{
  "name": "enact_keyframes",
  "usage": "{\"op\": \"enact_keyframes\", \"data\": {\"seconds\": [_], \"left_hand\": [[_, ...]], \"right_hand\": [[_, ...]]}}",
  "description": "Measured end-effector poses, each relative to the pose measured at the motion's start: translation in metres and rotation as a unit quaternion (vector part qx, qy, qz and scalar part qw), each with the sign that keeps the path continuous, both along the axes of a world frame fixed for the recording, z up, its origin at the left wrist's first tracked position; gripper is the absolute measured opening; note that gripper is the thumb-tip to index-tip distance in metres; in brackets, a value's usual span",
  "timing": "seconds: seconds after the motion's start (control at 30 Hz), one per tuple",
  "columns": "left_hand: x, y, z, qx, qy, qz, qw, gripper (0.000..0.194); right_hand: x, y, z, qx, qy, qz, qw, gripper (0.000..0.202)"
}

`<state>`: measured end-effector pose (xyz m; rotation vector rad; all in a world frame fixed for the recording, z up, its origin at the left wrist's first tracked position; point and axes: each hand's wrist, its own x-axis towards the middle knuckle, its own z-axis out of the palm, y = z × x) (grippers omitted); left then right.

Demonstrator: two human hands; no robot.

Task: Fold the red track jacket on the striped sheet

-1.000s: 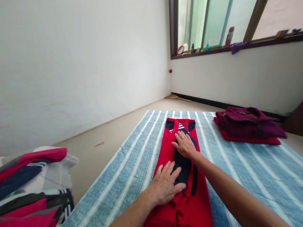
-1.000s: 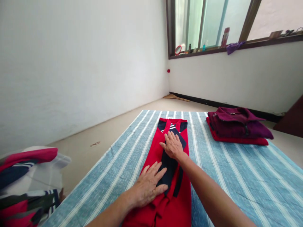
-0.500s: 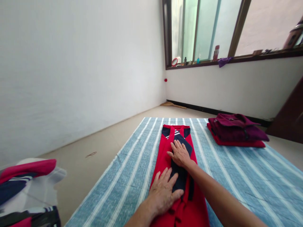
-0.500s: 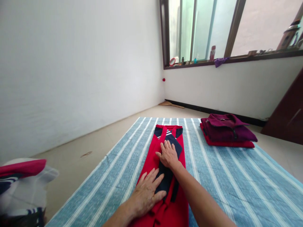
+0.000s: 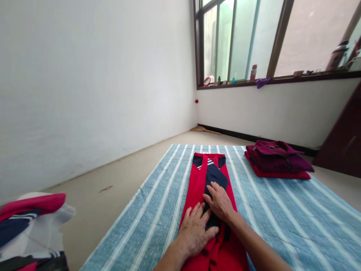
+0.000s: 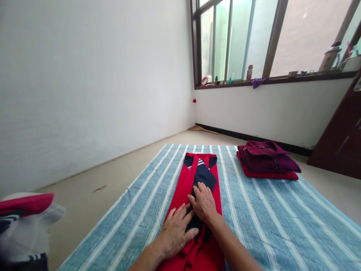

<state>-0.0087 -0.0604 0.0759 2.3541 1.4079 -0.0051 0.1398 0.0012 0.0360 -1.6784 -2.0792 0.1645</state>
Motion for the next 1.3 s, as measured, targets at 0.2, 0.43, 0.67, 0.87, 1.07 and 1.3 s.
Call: {"op": "enact_keyframes", "data": {"seconds": [0.2, 0.43, 0.67, 0.87, 1.07, 1.3], "left_hand": [[-0.001, 0.0, -0.004, 0.018, -0.004, -0.01, 1.0, 0.059], [-0.004, 0.002, -0.005, 0.007, -0.013, -0.015, 1.0, 0.059], [-0.021, 0.019, -0.002, -0.057, -0.268, 0.067, 0.959, 0.042], [-0.037, 0.044, -0.004, -0.045, -0.577, 0.332, 0.745, 0.035], [-0.042, 0.047, -0.027, -0.041, -0.579, 0.369, 0.726, 0.034], [-0.041, 0.044, -0.032, -0.034, -0.557, 0.356, 0.75, 0.033]], "right_hand": [[0.0, -0.025, -0.022, 0.047, 0.032, 0.015, 0.998, 0.036], [-0.004, -0.027, -0.034, 0.047, 0.075, 0.007, 0.996, 0.034], [-0.001, -0.03, -0.033, 0.057, 0.109, 0.012, 0.992, 0.031], [0.003, -0.032, -0.034, 0.068, 0.113, 0.024, 0.991, 0.033], [0.005, -0.033, -0.038, 0.08, 0.102, 0.028, 0.991, 0.034], [0.006, -0.034, -0.037, 0.081, 0.101, 0.029, 0.991, 0.033]]}}
